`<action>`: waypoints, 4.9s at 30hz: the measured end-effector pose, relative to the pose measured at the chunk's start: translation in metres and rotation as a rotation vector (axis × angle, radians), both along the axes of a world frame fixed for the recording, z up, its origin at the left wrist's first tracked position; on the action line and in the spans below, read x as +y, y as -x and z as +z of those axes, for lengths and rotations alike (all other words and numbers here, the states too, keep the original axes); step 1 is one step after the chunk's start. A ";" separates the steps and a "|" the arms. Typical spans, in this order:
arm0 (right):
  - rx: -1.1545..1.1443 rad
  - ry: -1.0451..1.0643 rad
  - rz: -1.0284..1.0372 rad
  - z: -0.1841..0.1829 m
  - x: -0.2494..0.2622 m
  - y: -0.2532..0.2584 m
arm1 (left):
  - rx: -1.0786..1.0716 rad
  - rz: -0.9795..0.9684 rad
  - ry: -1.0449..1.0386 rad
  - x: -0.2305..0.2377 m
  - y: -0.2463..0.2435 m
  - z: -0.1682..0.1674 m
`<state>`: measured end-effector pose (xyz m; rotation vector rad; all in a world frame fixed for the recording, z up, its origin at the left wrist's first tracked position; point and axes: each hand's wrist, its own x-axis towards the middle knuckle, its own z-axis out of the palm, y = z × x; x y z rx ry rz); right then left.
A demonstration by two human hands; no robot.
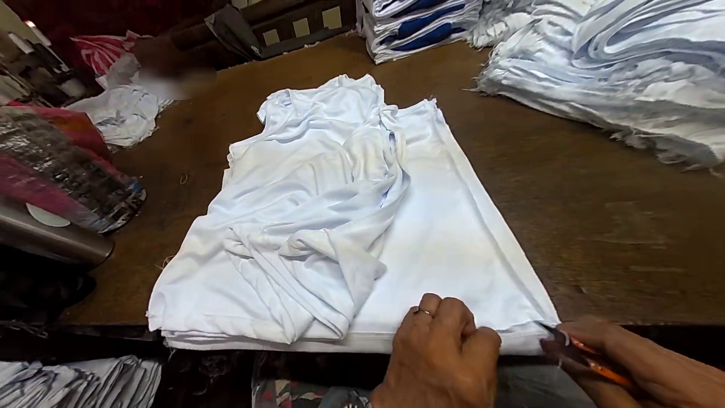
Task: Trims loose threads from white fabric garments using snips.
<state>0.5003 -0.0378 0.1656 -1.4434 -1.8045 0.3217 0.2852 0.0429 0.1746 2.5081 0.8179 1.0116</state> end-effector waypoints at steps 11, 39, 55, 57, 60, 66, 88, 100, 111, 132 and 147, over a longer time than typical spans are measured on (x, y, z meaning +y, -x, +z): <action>0.047 0.005 0.036 -0.008 0.008 -0.002 | 0.017 0.021 -0.054 0.009 0.002 -0.006; 0.473 0.186 0.281 0.015 0.014 0.061 | -0.760 0.213 0.571 0.011 0.054 0.010; 0.404 -0.101 0.148 0.012 0.052 0.090 | -0.864 0.048 0.751 -0.003 0.056 0.022; 0.243 -0.101 0.187 0.019 0.044 0.089 | -0.916 0.050 0.815 -0.003 0.059 0.020; 0.086 -0.026 0.284 0.027 0.026 0.094 | -0.965 0.061 0.881 -0.004 0.061 0.019; 0.041 0.056 0.202 0.020 0.006 0.089 | -0.946 0.026 0.904 -0.003 0.067 0.024; 0.324 -0.007 0.086 0.008 0.032 0.083 | -0.877 0.050 1.012 -0.020 0.074 0.042; 0.574 0.160 0.123 0.008 0.031 0.096 | -0.888 0.032 0.853 -0.016 0.062 0.021; 0.054 -0.049 0.305 0.017 0.011 0.096 | -0.884 0.123 0.886 -0.019 0.058 0.023; -0.207 -0.229 -0.082 0.001 0.019 0.099 | -0.933 0.150 1.096 -0.023 0.068 0.047; -0.176 -0.166 -0.038 -0.009 0.009 0.078 | -0.922 0.174 1.193 -0.026 0.080 0.057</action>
